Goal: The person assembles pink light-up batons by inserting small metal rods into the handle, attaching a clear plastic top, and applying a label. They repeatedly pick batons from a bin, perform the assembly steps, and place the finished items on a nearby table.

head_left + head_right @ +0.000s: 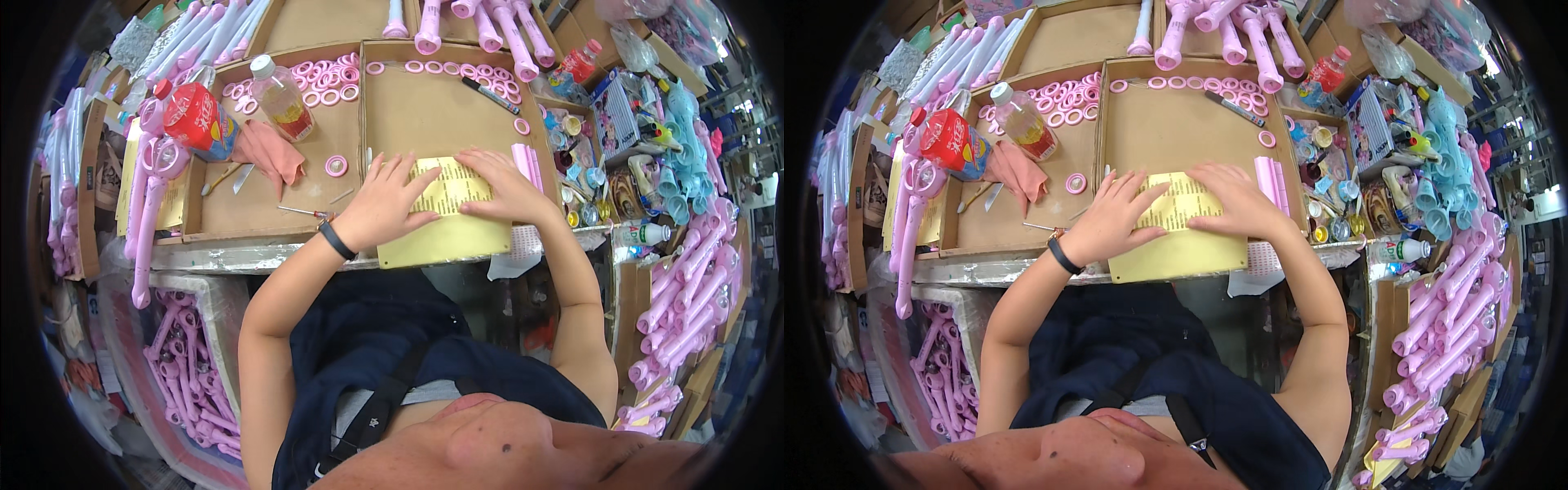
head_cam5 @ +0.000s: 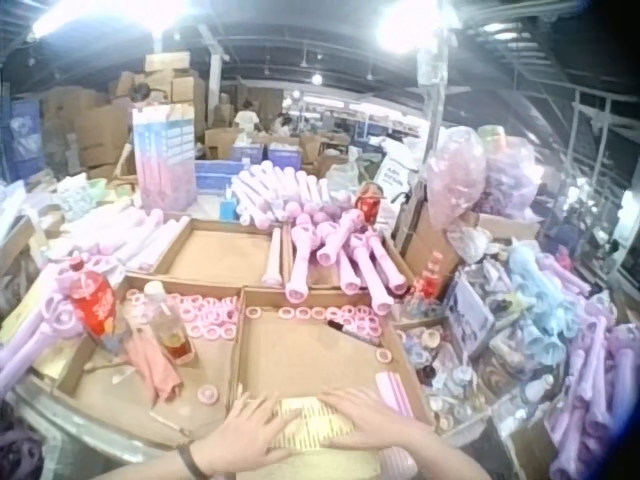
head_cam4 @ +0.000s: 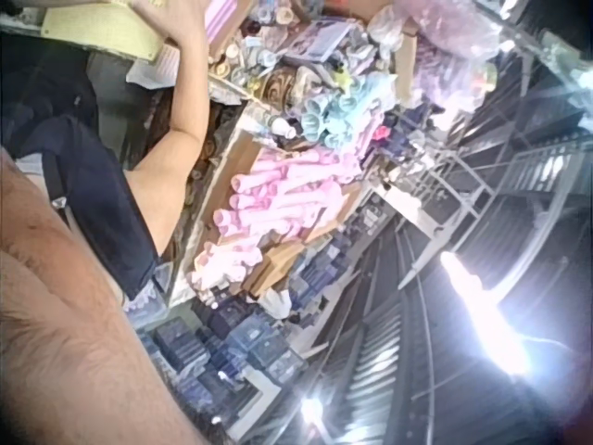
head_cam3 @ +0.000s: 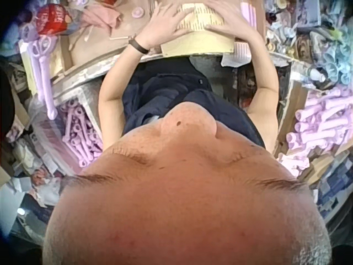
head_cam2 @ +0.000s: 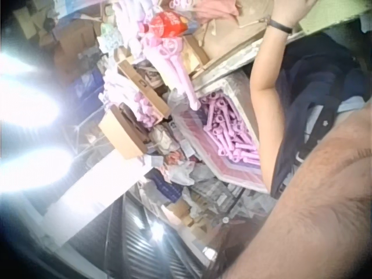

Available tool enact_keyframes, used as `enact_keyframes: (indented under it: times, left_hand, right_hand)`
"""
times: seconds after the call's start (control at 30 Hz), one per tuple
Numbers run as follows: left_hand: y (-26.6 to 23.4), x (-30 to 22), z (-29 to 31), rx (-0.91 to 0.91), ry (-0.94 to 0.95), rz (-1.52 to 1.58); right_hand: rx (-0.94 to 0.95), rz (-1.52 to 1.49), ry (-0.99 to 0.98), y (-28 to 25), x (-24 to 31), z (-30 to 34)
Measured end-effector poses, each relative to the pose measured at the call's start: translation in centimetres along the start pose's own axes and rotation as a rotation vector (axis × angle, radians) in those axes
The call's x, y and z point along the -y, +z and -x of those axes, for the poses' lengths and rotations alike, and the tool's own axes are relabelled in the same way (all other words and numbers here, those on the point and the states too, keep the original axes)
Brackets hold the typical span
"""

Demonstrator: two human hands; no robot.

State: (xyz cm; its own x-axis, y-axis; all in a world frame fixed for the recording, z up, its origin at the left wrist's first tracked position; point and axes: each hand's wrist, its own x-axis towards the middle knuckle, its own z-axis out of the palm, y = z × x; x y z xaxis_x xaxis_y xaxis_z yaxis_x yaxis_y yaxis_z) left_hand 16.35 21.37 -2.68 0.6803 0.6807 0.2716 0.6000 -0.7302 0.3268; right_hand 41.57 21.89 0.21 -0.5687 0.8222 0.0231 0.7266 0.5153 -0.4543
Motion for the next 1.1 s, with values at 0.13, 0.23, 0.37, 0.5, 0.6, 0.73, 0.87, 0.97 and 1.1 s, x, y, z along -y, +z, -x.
enact_keyframes:
  times: [0.13, 0.23, 0.37, 0.5, 0.6, 0.73, 0.87, 0.97, 1.1]
  left_hand:
    - [1.0, 2.5, -2.0, 0.018, -0.021, -0.029]
    - [2.2, 4.1, -3.6, 0.066, -0.073, -0.099]
    - [3.7, 4.6, -4.4, -0.156, 0.003, -0.272]
    - [3.5, 4.5, -5.0, -0.025, -0.084, -0.086]
    - [2.8, 4.8, -6.1, 0.047, -0.208, 0.036]
    - [2.5, 5.3, -7.4, 0.019, -0.286, 0.133]
    - [2.9, 5.3, -7.6, -0.073, -0.311, 0.174]
    - [2.8, 5.3, -7.6, -0.064, -0.358, 0.188]
    - [2.5, 5.0, -7.5, -0.081, -0.371, 0.197]
  right_hand:
    - [0.025, 0.012, 0.008, 0.7, -2.4, -2.3]
    - [0.027, -0.003, 0.057, 1.4, -3.8, -3.4]
    - [-0.062, -0.014, 0.069, 2.3, -5.3, -4.3]
    - [-0.062, -0.030, 0.097, 2.7, -6.2, -4.8]
    - [-0.116, -0.004, 0.102, 2.9, -6.4, -5.0]
    - [-0.182, 0.018, 0.074, 3.2, -6.5, -5.2]
    - [-0.267, 0.030, 0.008, 3.2, -6.9, -5.4]
    - [-0.264, 0.022, 0.012, 3.0, -7.0, -5.7]
    - [-0.283, 0.001, -0.007, 2.7, -6.8, -5.7]
